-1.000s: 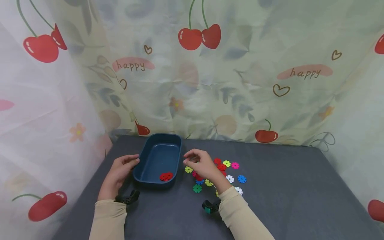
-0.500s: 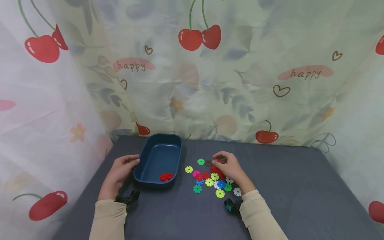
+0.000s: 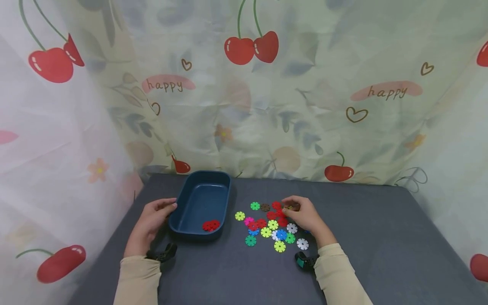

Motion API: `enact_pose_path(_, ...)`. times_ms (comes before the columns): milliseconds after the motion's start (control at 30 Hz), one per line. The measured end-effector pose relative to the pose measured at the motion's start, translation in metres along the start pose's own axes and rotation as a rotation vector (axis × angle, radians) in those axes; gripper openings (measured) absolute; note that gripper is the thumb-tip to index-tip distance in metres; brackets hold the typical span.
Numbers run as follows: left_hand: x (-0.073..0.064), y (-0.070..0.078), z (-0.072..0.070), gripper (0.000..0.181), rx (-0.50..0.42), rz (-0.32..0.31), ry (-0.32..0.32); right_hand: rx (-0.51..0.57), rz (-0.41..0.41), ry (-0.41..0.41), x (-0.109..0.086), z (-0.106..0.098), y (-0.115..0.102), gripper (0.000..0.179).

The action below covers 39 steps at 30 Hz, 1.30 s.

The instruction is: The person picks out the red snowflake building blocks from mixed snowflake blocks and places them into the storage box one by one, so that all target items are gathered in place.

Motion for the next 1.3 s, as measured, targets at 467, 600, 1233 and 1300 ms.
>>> enact_pose_path(467,0.0012,0.0026,-0.0009,0.054,-0.006,0.006,-0.003,0.001,0.033,-0.07,-0.002,0.0054,0.0023,0.031)
enact_pose_path(600,0.001,0.0018,-0.0007,0.052,-0.006,-0.004,0.002,-0.003,0.056,-0.08,-0.003,0.007,0.004,0.032)
enact_pose_path(1233,0.0019,-0.0021,-0.0008,0.053,-0.018,-0.006,-0.003,-0.027,0.037,-0.05,-0.0035,0.0039,0.0006,0.014)
enact_pose_path(1300,0.0024,-0.0018,-0.0003,0.052,-0.018,-0.009,-0.006,-0.014,0.029,-0.039,-0.0036,0.0031,-0.001,0.012)
Point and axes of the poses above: each hand's wrist, its own x-axis towards the middle knuckle, its own z-axis out of the palm, y = z × x, the point moved 10 cm from there along x, towards the middle knuckle, and after that the axes turned 14 degrees about -z, right-handed, at the moved point
